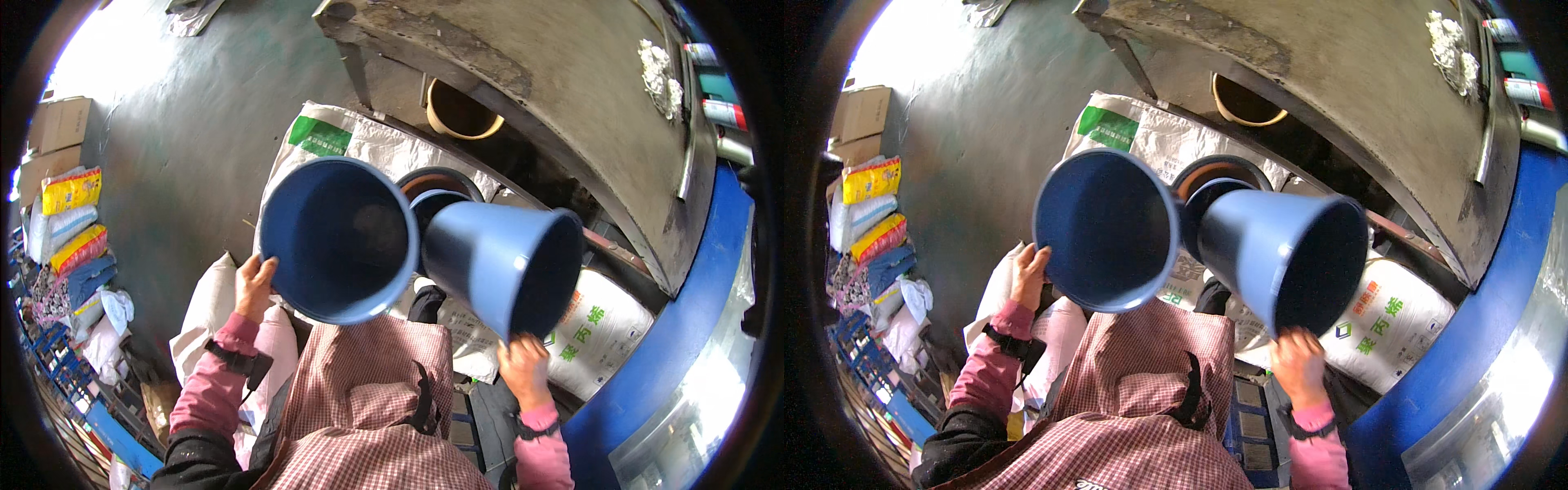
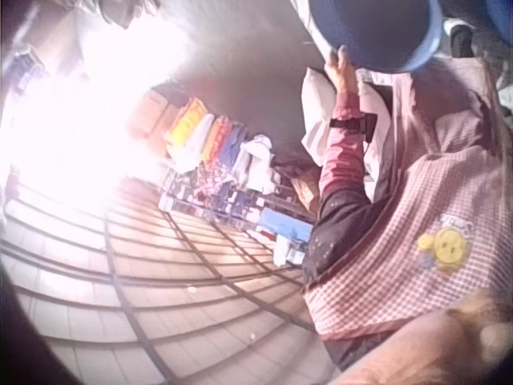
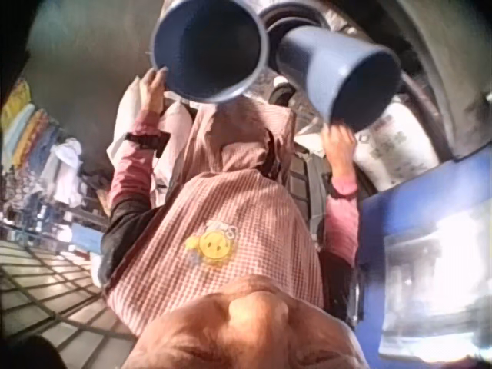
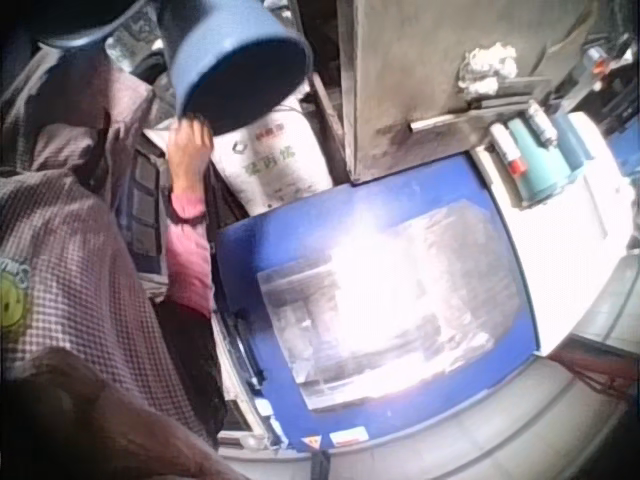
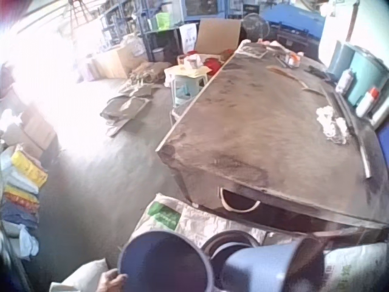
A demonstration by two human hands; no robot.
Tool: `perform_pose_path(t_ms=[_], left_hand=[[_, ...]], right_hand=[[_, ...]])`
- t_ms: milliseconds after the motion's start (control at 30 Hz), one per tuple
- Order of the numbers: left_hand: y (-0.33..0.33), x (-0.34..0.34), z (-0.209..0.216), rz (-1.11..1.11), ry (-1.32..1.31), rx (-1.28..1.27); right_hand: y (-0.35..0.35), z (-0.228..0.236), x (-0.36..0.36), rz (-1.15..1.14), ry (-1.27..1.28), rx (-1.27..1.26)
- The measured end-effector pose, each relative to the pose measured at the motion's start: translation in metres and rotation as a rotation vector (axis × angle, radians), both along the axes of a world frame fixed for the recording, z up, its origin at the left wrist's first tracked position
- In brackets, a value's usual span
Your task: The person walks through a workshop, picks up a blue bucket, and then uses shears to trim the edges of several red plastic lids. The trimmed lids are placed on a sack.
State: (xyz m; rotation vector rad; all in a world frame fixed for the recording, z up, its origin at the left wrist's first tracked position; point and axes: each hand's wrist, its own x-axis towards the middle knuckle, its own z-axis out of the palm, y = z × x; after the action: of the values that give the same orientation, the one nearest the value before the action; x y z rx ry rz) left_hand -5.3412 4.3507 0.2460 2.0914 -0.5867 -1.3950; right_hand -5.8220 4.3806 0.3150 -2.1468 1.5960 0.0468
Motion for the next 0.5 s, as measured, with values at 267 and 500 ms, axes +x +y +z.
perform_pose_path(t_ms=[267,500], left_hand=[[0.036,0.040,-0.027,0.237,-0.078,0.139],[0.068,0.062,-0.053,0.315,-0.141,0.216]], right_hand=[[0.022,-0.187,0.082,-0.043,0.091,0.218],[0.020,-0.311,0.099,-0.206,0.130,0.411]])
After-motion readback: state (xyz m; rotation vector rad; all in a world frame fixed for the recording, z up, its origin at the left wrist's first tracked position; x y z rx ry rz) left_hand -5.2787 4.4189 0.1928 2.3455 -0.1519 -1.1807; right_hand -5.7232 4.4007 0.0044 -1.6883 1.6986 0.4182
